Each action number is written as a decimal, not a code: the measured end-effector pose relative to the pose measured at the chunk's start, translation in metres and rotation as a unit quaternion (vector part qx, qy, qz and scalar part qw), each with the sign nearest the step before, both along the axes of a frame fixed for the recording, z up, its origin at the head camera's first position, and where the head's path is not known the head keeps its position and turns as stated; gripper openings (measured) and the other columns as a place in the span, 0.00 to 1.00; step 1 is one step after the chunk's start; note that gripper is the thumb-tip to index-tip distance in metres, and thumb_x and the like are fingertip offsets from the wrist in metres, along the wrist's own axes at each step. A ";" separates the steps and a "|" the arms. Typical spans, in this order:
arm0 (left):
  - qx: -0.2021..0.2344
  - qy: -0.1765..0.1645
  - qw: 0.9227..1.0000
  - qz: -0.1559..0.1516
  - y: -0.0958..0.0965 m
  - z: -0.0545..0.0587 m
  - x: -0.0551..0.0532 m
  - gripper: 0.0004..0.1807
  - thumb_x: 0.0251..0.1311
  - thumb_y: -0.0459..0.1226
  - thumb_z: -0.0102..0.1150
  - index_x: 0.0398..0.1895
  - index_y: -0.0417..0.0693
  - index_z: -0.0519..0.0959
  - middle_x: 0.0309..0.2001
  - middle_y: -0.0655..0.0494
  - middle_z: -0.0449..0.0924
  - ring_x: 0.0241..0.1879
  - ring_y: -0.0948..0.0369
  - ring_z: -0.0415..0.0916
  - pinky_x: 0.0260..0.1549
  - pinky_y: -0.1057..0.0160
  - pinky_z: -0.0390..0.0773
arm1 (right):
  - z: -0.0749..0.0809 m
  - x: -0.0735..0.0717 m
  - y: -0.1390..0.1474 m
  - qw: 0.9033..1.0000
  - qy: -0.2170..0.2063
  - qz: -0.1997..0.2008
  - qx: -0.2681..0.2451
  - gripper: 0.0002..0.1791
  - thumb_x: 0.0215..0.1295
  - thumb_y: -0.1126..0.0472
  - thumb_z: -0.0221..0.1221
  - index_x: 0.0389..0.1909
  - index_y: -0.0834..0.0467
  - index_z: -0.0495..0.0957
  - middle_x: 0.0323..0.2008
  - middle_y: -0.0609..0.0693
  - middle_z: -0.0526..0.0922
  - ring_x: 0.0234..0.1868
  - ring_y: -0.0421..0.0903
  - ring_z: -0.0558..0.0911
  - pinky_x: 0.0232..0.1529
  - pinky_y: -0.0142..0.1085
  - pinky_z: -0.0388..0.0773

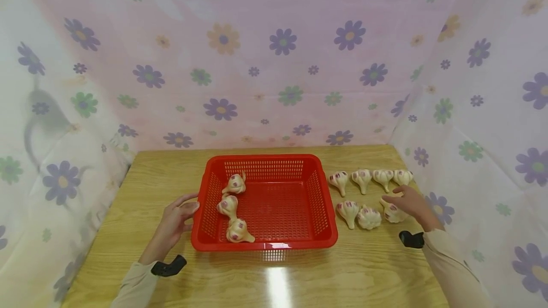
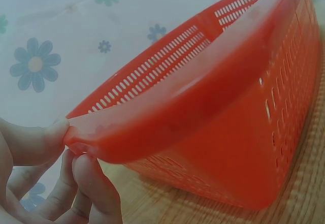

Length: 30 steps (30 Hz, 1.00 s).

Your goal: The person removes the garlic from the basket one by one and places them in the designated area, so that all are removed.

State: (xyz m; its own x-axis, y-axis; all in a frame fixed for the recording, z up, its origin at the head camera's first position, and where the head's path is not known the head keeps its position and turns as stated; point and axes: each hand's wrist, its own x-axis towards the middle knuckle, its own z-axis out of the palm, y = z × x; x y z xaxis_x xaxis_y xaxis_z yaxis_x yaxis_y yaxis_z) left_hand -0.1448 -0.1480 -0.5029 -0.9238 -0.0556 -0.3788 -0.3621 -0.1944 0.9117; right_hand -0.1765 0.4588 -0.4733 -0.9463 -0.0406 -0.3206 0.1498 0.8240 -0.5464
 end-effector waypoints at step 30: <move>-0.004 0.002 1.000 0.005 0.002 0.001 0.001 0.22 0.60 0.33 0.57 0.59 0.44 0.72 0.38 0.52 0.80 0.33 0.57 0.78 0.26 0.55 0.80 | 0.051 -0.038 -0.179 0.975 0.088 0.190 -0.079 0.22 0.65 0.50 0.58 0.52 0.62 0.73 0.49 0.63 0.75 0.47 0.57 0.76 0.43 0.49 0.75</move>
